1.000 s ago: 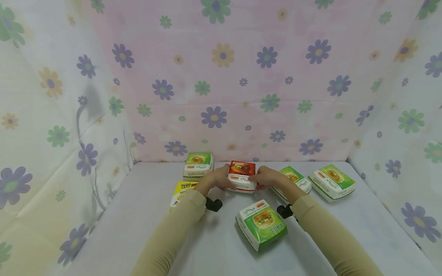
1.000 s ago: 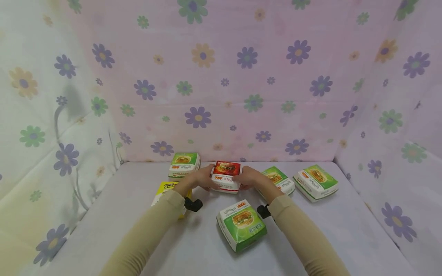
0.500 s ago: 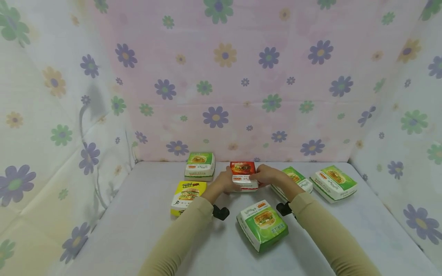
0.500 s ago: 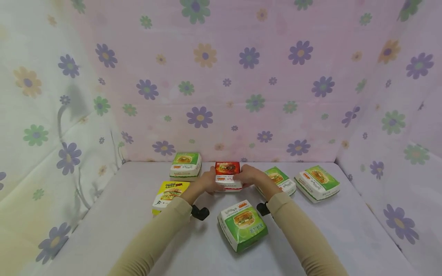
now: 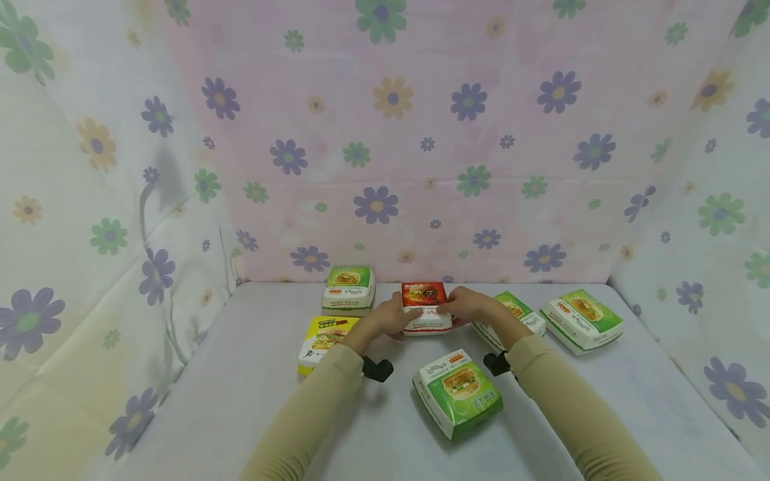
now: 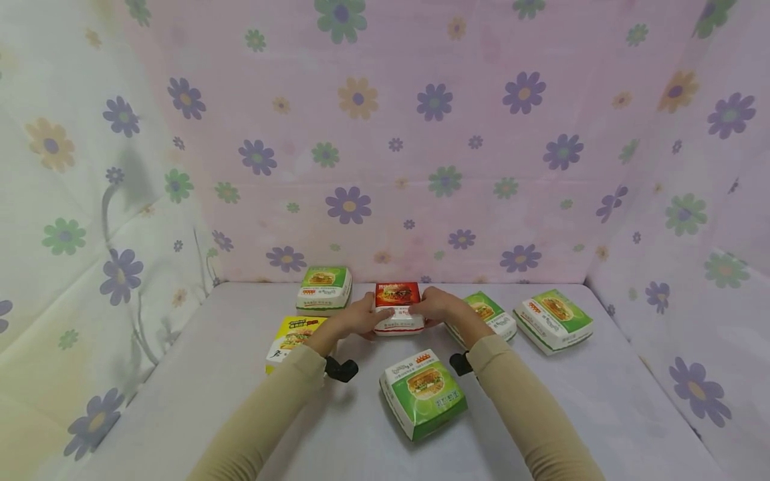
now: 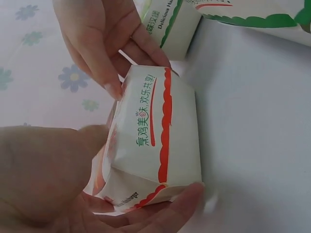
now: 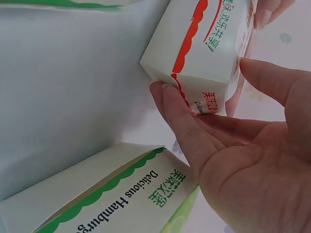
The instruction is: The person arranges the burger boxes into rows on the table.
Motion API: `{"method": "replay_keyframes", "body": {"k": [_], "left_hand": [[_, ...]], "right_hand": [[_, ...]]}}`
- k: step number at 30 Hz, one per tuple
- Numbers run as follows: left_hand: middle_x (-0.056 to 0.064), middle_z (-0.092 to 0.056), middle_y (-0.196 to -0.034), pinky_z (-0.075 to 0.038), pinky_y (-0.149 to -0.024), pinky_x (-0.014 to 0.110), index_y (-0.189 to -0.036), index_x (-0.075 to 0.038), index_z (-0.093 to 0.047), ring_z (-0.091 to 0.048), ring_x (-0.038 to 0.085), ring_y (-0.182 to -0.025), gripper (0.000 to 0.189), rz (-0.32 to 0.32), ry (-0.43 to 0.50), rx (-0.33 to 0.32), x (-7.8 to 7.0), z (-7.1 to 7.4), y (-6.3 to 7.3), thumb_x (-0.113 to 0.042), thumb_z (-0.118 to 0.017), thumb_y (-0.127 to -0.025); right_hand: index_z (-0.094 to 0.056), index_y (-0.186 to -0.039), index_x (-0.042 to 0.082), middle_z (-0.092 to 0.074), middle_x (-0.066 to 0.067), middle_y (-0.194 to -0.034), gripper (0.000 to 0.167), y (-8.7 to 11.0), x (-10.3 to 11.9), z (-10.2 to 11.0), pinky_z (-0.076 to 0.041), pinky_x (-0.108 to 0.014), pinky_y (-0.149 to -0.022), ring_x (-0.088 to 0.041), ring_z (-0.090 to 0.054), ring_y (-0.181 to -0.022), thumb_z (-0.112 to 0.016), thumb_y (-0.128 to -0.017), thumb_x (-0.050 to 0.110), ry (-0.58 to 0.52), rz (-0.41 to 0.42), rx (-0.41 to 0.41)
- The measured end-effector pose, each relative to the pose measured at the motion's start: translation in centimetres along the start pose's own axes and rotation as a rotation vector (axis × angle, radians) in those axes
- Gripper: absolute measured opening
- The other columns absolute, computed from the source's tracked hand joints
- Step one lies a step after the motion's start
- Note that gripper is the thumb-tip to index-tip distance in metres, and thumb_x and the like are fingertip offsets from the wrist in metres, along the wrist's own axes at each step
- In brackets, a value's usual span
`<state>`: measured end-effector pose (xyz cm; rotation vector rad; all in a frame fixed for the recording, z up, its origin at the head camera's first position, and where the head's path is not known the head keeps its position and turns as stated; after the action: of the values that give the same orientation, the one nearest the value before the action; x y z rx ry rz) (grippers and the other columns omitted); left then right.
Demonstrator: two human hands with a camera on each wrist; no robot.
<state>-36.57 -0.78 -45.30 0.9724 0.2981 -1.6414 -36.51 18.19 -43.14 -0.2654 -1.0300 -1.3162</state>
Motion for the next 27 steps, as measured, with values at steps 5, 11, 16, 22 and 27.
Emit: {"method": "replay_keyframes", "body": {"k": [5, 11, 16, 22, 27], "left_hand": [[0.031, -0.049, -0.144, -0.060, -0.067, 0.036, -0.160, 0.006, -0.011, -0.070, 0.023, -0.070, 0.085, 0.011, 0.042, -0.002, 0.38, -0.05, -0.11, -0.039, -0.058, -0.105], [0.019, -0.064, -0.114, -0.055, -0.066, 0.032, -0.145, 0.008, -0.043, -0.065, 0.021, -0.072, 0.063, 0.008, 0.026, -0.003, 0.53, -0.08, 0.12, -0.039, -0.059, -0.104], [0.011, -0.066, -0.090, -0.051, -0.065, 0.031, -0.099, -0.003, -0.065, -0.060, 0.019, -0.072, 0.038, -0.002, -0.022, -0.005, 0.61, -0.01, 0.38, -0.040, -0.058, -0.104], [0.011, -0.065, -0.090, -0.049, -0.065, 0.031, -0.095, -0.004, -0.062, -0.058, 0.020, -0.073, 0.038, 0.019, 0.001, -0.010, 0.81, -0.02, 0.25, -0.041, -0.058, -0.104], [0.011, -0.062, -0.095, -0.055, -0.073, 0.035, -0.109, 0.000, -0.058, -0.064, 0.025, -0.083, 0.038, 0.066, 0.124, -0.002, 0.63, 0.11, 0.46, -0.037, -0.061, -0.104]], "right_hand": [[-0.059, -0.126, -0.011, -0.070, -0.018, -0.110, 0.039, -0.20, -0.22, 0.04, -0.057, -0.044, -0.091, -0.024, -0.070, -0.096, -0.059, -0.105, 0.022, 0.012, -0.017, -0.004], [-0.058, -0.127, -0.011, -0.069, -0.018, -0.111, 0.042, -0.06, -0.09, -0.01, -0.057, -0.045, -0.091, -0.025, -0.069, -0.096, -0.058, -0.105, 0.024, 0.043, -0.015, -0.010], [-0.058, -0.127, -0.010, -0.069, -0.017, -0.110, 0.041, 0.07, 0.02, -0.12, -0.057, -0.046, -0.091, -0.024, -0.068, -0.095, -0.057, -0.105, 0.025, 0.044, -0.017, -0.017], [-0.055, -0.132, -0.011, -0.067, -0.018, -0.114, 0.046, 0.12, -0.15, -0.15, -0.057, -0.045, -0.093, -0.026, -0.068, -0.099, -0.057, -0.105, 0.026, 0.025, -0.022, -0.019], [-0.052, -0.135, -0.013, -0.065, -0.020, -0.118, 0.049, 0.41, -0.13, -0.03, -0.057, -0.045, -0.093, -0.028, -0.067, -0.104, -0.056, -0.106, 0.027, 0.046, -0.010, -0.024]]}}
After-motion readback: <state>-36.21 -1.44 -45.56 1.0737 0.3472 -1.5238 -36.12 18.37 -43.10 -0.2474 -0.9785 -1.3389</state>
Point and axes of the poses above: each hand's wrist, its own y-axis away from the middle knuckle, its own z-axis out of the back of the hand, x = y × z, the point moved 4 cm from there along -y, towards the middle knuckle
